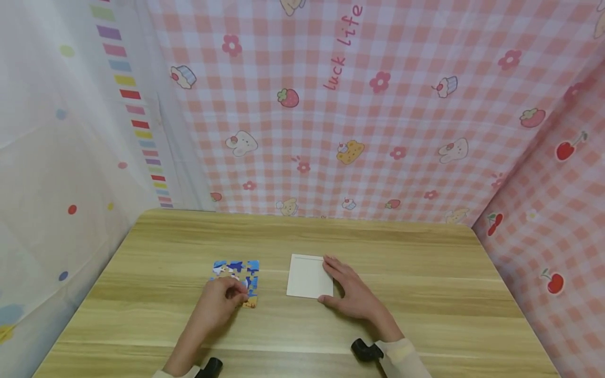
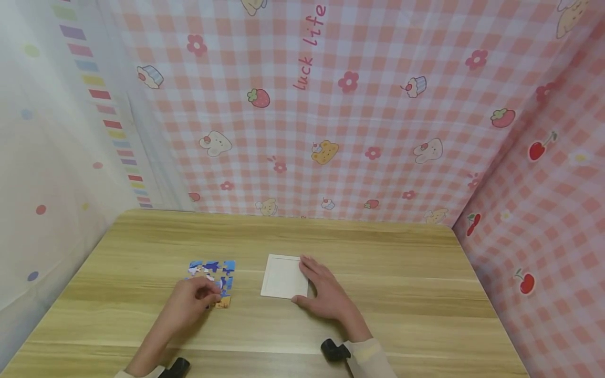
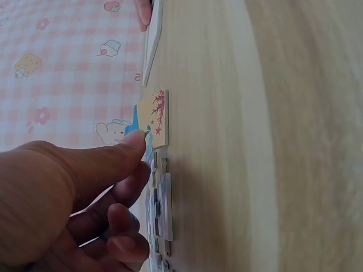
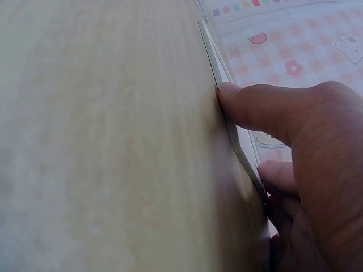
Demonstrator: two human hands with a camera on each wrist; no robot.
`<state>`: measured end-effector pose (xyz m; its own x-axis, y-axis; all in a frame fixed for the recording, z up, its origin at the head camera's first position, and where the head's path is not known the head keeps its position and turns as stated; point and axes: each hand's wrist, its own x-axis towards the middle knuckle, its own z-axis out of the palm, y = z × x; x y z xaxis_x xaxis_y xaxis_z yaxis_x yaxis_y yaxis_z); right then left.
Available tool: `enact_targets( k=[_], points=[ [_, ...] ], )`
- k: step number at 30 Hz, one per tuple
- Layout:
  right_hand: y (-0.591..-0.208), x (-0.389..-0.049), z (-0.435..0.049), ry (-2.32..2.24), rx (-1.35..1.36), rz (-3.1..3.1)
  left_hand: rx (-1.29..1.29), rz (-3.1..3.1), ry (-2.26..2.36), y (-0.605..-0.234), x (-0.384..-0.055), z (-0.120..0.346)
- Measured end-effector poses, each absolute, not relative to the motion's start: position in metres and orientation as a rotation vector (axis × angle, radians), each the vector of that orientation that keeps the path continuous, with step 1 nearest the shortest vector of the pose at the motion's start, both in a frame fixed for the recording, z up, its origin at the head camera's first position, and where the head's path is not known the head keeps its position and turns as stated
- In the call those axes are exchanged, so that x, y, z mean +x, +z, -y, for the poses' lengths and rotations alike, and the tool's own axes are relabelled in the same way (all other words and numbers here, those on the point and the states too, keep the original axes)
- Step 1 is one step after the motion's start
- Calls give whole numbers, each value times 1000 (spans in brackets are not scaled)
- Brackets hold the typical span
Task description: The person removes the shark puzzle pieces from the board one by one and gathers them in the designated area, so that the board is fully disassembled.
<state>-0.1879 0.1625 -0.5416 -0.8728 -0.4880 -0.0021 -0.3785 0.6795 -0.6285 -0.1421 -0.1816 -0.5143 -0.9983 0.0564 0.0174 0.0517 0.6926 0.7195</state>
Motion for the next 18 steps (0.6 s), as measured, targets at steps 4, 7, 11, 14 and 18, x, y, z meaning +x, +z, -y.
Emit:
enact_targets(
  k=[4,7,11,14,18],
  points=[
    [-542,-188,-163,-959,-714,-2726,144,-2923,1126,-516,-144,183],
    [-543,-189,-163,-963,-714,-2729,187,-2936,1075,-516,-145,184],
    [-544,-188,-163,-963,-716,-2729,214,-2927,1038,-516,-147,185],
    [-544,-188,-163,-964,-719,-2728,224,-2929,1013,-515,-147,185],
    [-545,-189,-163,-971,-718,-2731,252,-2953,978,-514,-147,185]
  ],
)
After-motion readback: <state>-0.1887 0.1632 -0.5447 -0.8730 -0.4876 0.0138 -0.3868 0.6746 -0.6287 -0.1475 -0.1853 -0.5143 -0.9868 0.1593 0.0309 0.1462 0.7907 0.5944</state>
